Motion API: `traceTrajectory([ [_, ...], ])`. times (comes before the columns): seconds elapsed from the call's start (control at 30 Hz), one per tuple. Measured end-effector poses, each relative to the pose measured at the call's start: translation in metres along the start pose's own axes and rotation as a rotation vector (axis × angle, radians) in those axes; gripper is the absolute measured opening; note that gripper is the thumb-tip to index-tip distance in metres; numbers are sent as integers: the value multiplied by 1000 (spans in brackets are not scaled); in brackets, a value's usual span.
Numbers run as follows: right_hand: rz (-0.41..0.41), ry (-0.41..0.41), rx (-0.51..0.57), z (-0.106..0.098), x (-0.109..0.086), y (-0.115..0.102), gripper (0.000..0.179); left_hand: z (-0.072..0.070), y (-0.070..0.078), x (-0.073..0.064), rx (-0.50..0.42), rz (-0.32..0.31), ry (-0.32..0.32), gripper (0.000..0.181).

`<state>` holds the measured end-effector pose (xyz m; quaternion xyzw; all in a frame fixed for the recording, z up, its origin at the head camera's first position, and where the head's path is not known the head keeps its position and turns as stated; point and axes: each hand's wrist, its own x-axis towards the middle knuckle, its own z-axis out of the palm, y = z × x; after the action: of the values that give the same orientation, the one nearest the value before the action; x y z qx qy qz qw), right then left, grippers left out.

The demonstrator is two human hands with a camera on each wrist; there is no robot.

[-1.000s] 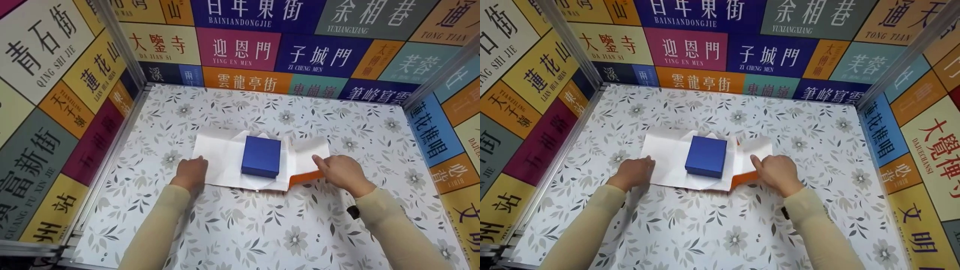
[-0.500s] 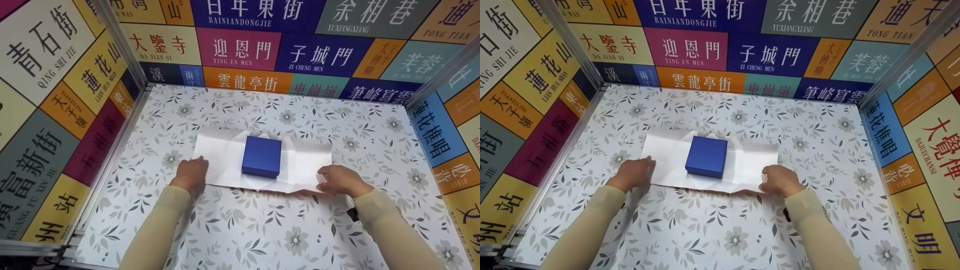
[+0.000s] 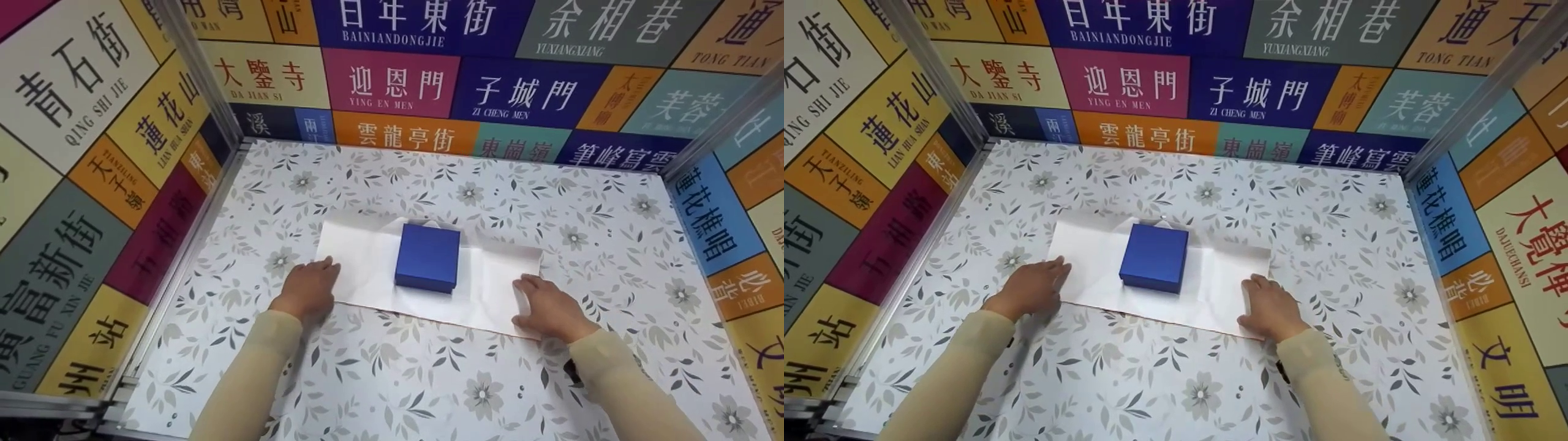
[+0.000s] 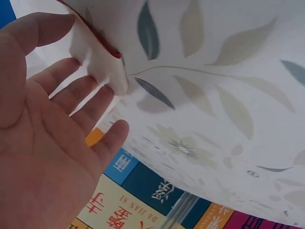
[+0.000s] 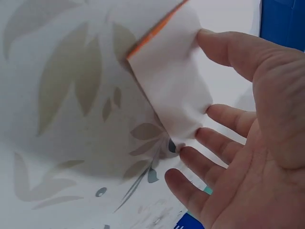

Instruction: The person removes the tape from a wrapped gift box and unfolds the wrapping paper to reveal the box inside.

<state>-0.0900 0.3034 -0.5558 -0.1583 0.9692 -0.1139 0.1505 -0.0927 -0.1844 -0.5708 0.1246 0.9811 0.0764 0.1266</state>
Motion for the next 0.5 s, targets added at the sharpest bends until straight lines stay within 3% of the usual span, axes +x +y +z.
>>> traceTrajectory([
  [0.2, -22, 31, 19, -5, -5, -1, 77, 0, -11, 2, -90, 25, 58, 51],
  [0.33, -58, 113, 65, -20, -9, 1, 66, -8, -16, 1, -250, 8, 142, 47],
  [0.5, -50, 239, 234, -43, -18, 6, 54, -31, -19, -4, -456, -1, 273, 42],
])
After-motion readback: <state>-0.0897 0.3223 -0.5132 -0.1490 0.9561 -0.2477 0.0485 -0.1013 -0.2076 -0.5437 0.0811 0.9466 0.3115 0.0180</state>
